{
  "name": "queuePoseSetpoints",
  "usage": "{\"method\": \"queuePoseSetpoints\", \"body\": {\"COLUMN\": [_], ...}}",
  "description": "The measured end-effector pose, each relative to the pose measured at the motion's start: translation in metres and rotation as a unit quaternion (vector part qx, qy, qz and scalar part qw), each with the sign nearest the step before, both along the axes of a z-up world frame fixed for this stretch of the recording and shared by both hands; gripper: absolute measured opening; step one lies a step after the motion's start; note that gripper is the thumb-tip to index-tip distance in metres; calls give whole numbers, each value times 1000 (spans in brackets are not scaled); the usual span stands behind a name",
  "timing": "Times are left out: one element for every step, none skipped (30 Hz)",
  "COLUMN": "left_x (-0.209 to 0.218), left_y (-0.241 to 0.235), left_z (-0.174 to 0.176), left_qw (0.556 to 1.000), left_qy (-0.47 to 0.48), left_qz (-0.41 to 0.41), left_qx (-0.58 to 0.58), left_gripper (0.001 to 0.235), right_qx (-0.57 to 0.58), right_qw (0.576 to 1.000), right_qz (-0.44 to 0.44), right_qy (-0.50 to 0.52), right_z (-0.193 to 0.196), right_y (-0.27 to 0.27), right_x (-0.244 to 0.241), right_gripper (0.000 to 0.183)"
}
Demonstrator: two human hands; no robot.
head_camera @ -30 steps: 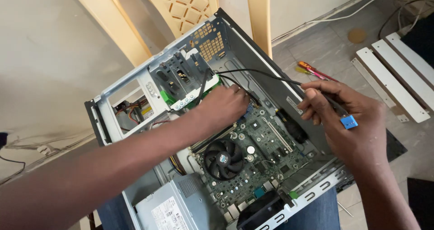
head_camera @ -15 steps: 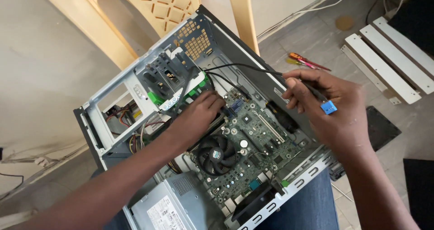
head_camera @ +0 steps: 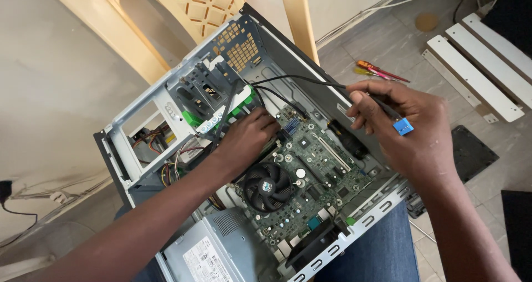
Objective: The person works inside an open desktop computer case, using a screwdriver to loosen screws and disconnecting various cables from the motherboard. They handle the internal components and wires, organizing them within the case.
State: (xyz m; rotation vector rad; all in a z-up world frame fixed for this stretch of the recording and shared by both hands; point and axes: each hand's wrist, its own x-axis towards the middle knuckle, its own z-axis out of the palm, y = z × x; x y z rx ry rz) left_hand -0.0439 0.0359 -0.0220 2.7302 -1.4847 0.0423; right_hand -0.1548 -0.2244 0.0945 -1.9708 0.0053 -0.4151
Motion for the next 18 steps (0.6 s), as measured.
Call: {"method": "queuePoseSetpoints", "body": {"left_x": [0,0,1,2,4,3,2,1,3,4,5,5,5,5,6,8,8,10], "left_y": [0,1,1,2,2,0,0,0,0,-1,-1,-1,-2,-3,-2,-2,0,-1], "left_z": [-2,-5,-7,-10,-12,-10,-8,-6,-9,-13,-16,-14,-11,-9,-8,-7,-6,-6], "left_qw": [1000,1000,1000,1000,1000,1000,1000,1000,1000,999,999,999,999,999,999,999,999,999], "left_qy": [-2,-3,-2,-12,-21,-21,-20,-19,-20,-33,-46,-46,-40,-35,-34,-37,-40,-40], "left_qz": [0,1,1,-6,-13,-13,-10,-8,-6,-10,-13,-11,-11,-11,-8,-17,-25,-20], "left_qx": [-1,-1,-1,-5,-9,-10,-4,2,2,-9,-20,-20,-13,-7,-8,-1,4,3], "left_gripper": [38,36,36,38,39,39,37,36,36,35,35,35,33,31,31,26,21,21], "right_qx": [1,3,3,9,13,13,9,6,6,7,7,7,18,29,28,17,6,4], "right_qw": [1000,1000,1000,1000,1000,1000,1000,1000,1000,1000,1000,1000,999,998,998,999,1000,1000], "right_qz": [1,2,2,0,-2,-3,-6,-10,-8,-3,2,5,-3,-12,-8,-6,-3,3], "right_qy": [0,1,2,3,3,4,13,23,22,22,21,21,35,48,48,38,29,29], "right_z": [0,-1,-1,-2,-3,0,2,4,4,3,3,3,2,2,3,3,4,4], "right_y": [0,0,0,0,0,0,1,3,2,2,2,2,3,4,5,5,6,7], "right_x": [-1,-1,-1,-1,0,-1,-1,-1,-1,-1,-2,-2,-1,-1,-1,-2,-2,-3], "right_gripper": [13,14,14,14,15,15,15,15,15,15,16,16,15,15,15,15,16,16]}}
